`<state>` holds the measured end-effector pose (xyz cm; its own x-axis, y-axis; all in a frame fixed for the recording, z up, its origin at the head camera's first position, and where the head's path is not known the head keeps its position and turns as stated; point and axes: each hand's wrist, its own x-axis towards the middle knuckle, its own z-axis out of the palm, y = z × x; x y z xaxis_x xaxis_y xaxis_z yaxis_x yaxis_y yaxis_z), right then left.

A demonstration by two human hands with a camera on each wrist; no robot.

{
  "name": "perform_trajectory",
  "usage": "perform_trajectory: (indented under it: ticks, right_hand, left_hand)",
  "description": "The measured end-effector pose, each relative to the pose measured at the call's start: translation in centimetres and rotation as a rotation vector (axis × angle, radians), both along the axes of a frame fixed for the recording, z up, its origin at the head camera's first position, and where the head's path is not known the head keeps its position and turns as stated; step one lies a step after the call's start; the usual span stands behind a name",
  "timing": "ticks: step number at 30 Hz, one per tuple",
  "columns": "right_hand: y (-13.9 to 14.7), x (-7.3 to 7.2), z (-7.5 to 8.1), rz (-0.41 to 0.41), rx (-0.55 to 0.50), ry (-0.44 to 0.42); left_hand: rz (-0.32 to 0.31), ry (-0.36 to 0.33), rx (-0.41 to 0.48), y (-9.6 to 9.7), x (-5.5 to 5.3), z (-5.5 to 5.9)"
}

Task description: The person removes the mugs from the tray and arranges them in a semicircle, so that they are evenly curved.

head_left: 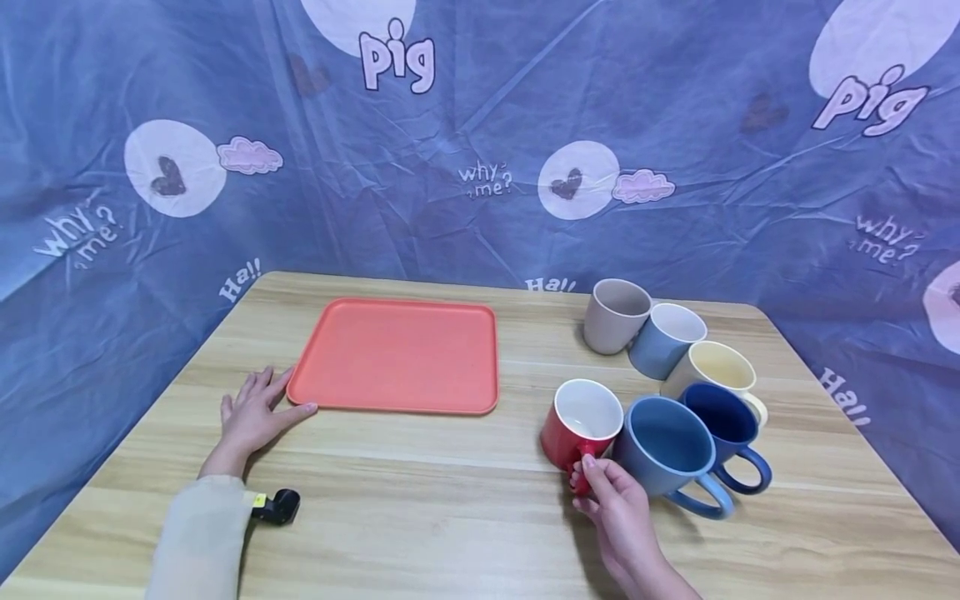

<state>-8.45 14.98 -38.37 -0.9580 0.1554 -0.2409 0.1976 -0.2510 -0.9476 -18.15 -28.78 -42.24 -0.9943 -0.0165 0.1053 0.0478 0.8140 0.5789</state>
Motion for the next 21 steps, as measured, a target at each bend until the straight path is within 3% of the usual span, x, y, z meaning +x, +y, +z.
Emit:
perform_trajectory:
  ticks: [6,14,17,21]
  right_hand:
    - [0.7,0.9,-0.3,0.05,0.132,0.024]
    - [2.6,2.7,0.1,0.206,0.496,-0.059]
    - [4.0,3.0,0.4,0.348,0.604,-0.069]
    - [6.2,2.9,1.5,0.659,0.649,-0.041]
  left_hand:
    - [-0.007,-0.007,0.001,0.0,-0.1,0.1]
    - [-0.016,-0.062,0.024,-0.7,0.1,0.4]
    - [-0.017,-0.091,0.049,-0.8,0.1,1.1]
    - [-0.025,-0.086,0.046,-0.5,-0.2,2.3]
